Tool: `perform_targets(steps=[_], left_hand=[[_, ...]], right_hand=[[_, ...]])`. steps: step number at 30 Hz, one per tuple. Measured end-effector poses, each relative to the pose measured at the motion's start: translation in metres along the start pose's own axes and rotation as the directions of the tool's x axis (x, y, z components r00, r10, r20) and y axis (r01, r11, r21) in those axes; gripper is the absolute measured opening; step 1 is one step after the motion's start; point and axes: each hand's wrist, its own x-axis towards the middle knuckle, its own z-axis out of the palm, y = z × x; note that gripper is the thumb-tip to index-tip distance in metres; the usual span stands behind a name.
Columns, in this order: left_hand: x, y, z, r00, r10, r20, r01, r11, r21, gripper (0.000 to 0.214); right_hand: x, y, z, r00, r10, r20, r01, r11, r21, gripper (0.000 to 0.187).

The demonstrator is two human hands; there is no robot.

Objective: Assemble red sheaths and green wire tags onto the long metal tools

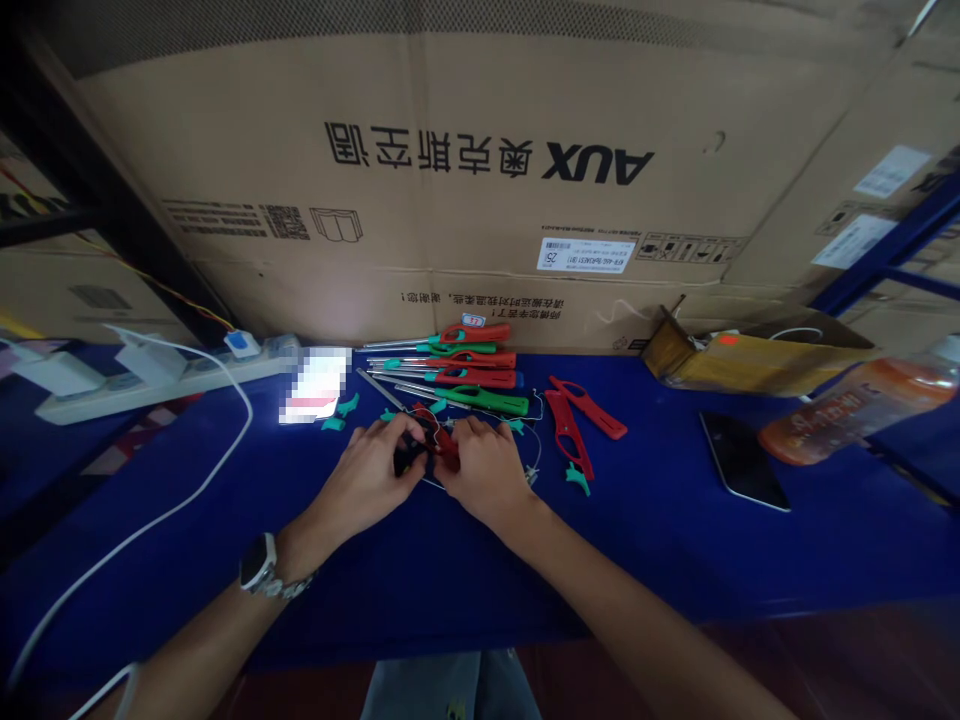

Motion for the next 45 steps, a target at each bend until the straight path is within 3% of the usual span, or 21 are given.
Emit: perform_targets(steps=[7, 14, 20, 26, 32, 35, 39, 45], left_hand=[[0.004, 0.005, 0.004, 0.992, -0.046, -0.121, 0.063, 0.988, 0.140, 0.020], [0.019, 0.006, -0.004, 0.996, -0.089, 0.009, 0.086, 0.982, 0.166, 0.017], [0.015, 0.009, -0.001, 1.000, -0.027, 0.010, 0.025, 0.982, 0.186, 0.017], [0.033, -0.017, -0.025, 0.995, 0.077, -0.059, -0.063, 0.975, 0.213, 0.026], [0.066, -0.046, -0.054, 0.994, 0.109, 0.020, -0.110, 0.959, 0.263, 0.027], [0.064, -0.061, -0.056, 0.995, 0.093, -0.034, -0.086, 0.982, 0.167, 0.018], [0.049, -0.077, -0.053, 0.995, 0.094, -0.013, -0.094, 0.995, 0.027, 0.014], [0.042, -0.070, -0.040, 0.980, 0.183, 0.083, -0.187, 0.981, 0.050, 0.022]], right_hand=[[-0.001, -0.003, 0.000, 0.999, 0.035, -0.010, -0.035, 0.999, 0.009, 0.013], [0.000, -0.004, 0.000, 0.999, 0.041, 0.004, -0.041, 0.999, -0.001, 0.012], [0.000, -0.004, 0.000, 1.000, 0.008, 0.007, -0.007, 1.000, -0.010, 0.011], [0.000, -0.001, -0.001, 0.999, 0.023, -0.034, -0.024, 1.000, -0.011, 0.016], [-0.003, 0.003, -0.007, 0.998, 0.045, -0.039, -0.046, 0.999, -0.021, 0.020], [-0.004, 0.006, -0.011, 0.998, 0.046, -0.051, -0.046, 0.999, -0.008, 0.024], [-0.001, 0.007, -0.016, 0.993, 0.039, -0.109, -0.038, 0.999, 0.016, 0.035], [0.003, 0.002, -0.019, 0.999, 0.021, -0.045, -0.025, 0.997, -0.075, 0.032]])
